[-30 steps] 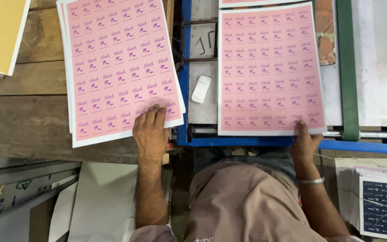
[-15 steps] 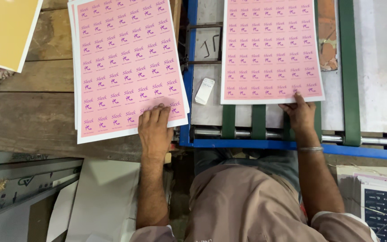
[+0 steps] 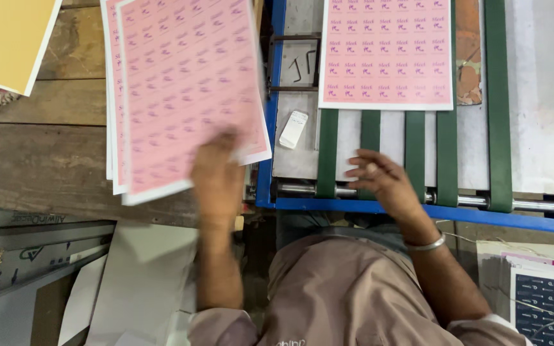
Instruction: The person repeatedly picks up sheets of pink stickers from a stack on the left and places them onto a blue conveyor belt. The person then moves the sheets along the belt and stacks them on the right side. This process is repeated continuously throughout the video.
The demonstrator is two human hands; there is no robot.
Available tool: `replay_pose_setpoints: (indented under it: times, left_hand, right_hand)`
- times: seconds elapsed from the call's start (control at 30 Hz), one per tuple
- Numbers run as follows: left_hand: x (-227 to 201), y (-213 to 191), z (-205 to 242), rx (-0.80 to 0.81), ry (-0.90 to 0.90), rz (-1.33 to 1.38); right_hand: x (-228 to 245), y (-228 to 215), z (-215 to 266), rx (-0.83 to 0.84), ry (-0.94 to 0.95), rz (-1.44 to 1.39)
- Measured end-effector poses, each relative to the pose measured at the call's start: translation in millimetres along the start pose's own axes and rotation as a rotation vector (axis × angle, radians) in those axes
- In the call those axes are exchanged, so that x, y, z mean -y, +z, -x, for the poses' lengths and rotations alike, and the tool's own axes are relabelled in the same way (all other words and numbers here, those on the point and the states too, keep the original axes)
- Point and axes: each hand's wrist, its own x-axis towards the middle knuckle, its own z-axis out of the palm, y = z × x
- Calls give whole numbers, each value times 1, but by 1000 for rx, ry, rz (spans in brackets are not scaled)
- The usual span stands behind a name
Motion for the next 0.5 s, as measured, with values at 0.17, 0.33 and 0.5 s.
replay_pose_setpoints:
  times: [0.17, 0.33, 0.5]
  left_hand:
    - [-98, 64, 5, 384, 317, -139]
    - [-84, 48, 8, 411, 288, -142]
    - [-26, 22, -5, 311, 124, -341]
  right_hand:
    - [-6, 58, -5, 209, -39, -159]
    - [8, 28, -20, -303, -137, -374]
    - [19, -63, -23, -662, -323, -273]
